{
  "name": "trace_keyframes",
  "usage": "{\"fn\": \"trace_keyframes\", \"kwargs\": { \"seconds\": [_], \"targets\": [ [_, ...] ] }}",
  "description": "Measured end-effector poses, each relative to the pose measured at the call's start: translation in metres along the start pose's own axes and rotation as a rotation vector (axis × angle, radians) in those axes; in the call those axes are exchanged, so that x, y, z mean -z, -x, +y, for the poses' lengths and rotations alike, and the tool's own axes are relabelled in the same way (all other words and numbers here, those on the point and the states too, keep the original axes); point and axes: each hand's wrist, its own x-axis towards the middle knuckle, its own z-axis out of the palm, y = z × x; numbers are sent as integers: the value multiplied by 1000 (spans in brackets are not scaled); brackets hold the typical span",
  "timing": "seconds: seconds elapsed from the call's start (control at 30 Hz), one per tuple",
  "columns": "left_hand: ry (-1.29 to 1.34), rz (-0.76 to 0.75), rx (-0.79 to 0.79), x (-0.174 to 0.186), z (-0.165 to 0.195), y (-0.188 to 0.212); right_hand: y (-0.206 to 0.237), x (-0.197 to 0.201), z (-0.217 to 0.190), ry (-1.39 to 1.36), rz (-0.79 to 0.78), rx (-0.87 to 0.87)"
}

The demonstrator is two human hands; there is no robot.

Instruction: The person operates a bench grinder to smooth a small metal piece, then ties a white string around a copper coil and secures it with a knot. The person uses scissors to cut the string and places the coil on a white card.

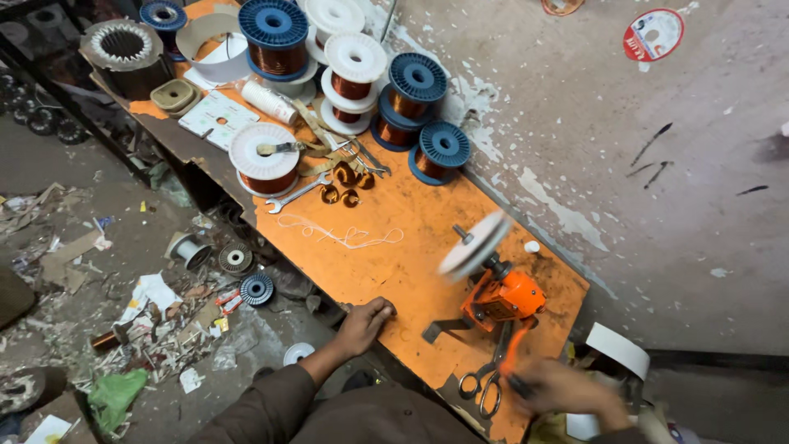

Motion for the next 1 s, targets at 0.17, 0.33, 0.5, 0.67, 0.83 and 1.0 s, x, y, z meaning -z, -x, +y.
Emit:
{"fn": "trace_keyframes", "kwargs": {
  "seconds": [0.17, 0.33, 0.5, 0.67, 0.83, 1.0],
  "targets": [
    [27, -74, 319, 0, 0, 1, 26, 50, 8, -628, 1062, -543],
    [2, -22, 15, 2, 0, 3, 0, -13, 20, 55, 16, -135],
    [-87, -123, 243, -1, 2, 4, 33, 36, 35, -627, 895, -540],
    [-59, -98, 51, 0, 6, 4, -3, -11, 19, 77, 44, -175],
    [-81, -132, 97, 2, 10, 5, 32, 38, 28, -657, 906, -451],
    [-99, -113, 68, 1, 7, 2, -10, -14, 23, 119, 59, -165]
  ]
}}
